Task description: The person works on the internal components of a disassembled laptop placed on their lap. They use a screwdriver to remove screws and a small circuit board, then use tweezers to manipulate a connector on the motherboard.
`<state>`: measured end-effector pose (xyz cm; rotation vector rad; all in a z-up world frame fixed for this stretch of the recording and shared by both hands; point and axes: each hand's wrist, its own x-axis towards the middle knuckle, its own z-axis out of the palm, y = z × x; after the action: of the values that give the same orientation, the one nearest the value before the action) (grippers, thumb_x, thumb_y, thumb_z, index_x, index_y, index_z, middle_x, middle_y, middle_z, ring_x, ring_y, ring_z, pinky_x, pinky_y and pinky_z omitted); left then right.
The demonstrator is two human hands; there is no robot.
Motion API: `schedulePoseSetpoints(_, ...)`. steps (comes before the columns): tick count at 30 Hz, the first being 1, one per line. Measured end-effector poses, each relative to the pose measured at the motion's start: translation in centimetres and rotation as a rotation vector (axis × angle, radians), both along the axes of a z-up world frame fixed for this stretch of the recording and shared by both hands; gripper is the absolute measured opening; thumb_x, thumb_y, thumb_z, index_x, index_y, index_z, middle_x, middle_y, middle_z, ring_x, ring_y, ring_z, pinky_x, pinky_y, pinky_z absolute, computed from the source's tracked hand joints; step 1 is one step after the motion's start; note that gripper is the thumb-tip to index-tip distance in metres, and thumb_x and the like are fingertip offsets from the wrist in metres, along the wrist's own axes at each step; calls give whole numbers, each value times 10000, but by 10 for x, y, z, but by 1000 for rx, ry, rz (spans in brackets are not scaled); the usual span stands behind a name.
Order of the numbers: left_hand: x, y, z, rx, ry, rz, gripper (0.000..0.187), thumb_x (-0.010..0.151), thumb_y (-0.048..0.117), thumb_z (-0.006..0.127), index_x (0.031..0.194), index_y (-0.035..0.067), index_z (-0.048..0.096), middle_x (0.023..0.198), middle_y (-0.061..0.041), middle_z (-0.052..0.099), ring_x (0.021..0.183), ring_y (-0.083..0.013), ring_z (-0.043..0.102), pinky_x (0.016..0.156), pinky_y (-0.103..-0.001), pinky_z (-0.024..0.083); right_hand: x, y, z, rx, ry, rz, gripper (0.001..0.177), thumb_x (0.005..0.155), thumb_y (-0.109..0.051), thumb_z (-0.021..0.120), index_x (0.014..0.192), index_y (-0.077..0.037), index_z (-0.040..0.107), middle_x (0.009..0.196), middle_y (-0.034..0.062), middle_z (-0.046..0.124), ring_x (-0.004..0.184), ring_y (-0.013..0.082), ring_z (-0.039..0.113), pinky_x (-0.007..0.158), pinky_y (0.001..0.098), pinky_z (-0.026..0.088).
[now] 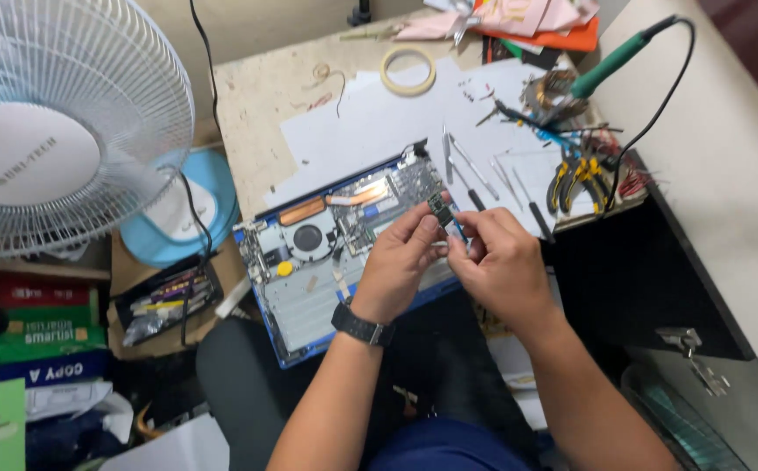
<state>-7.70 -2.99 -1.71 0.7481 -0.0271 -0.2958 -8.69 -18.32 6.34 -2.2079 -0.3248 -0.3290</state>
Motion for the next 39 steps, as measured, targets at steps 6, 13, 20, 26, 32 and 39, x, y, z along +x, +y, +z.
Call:
schedulePoseSetpoints(6,-15,6,-2,-151,6,-17,325,1117,173,540,1419,54,564,1260,-76,661,1145,-185,640,1013,-386,525,-10,3,9,-85,-27,86,295,845,-57,772,1135,-25,725,939,93,636,649,147,619,555,290,519)
schedulePoseSetpoints(13,-61,28,9,-256,19,110,296,1116,157,538,1397,67,520,1339,-88,617,1215,-217,614,1092,-425,487,-25,12,5,117,83,245,352,863,-27,768,1209,-54,712,1028,98,655,714,141,641,577,285,547)
schedulePoseSetpoints(20,-118,51,8,-8,-17,322,304,1092,103,545,1387,47,493,1286,-96,638,1213,-208,637,1102,-418,519,-44,34,-34,447,145,425,496,883,89,741,1348,8,587,1184,106,652,1069,143,691,894,275,628)
schedulePoseSetpoints(26,-137,76,7,320,-21,396,291,1084,84,533,1369,40,495,1161,-87,689,1076,-166,687,980,-332,550,-52,58,-55,538,282,454,507,905,118,705,1378,29,548,1212,116,664,1095,145,692,931,285,613)
schedulePoseSetpoints(32,-143,93,6,480,-11,422,312,1068,91,580,1369,35,522,1077,-52,669,988,-118,659,925,-289,547,-54,70,-61,575,316,475,506,919,119,699,1391,28,539,1218,115,662,1109,142,686,941,283,614)
schedulePoseSetpoints(39,-140,97,9,419,24,455,364,1032,65,581,1380,48,476,1130,-49,616,955,-114,649,898,-284,557,-54,73,-60,529,299,471,523,911,116,707,1394,26,529,1213,115,675,1096,139,694,930,281,617)
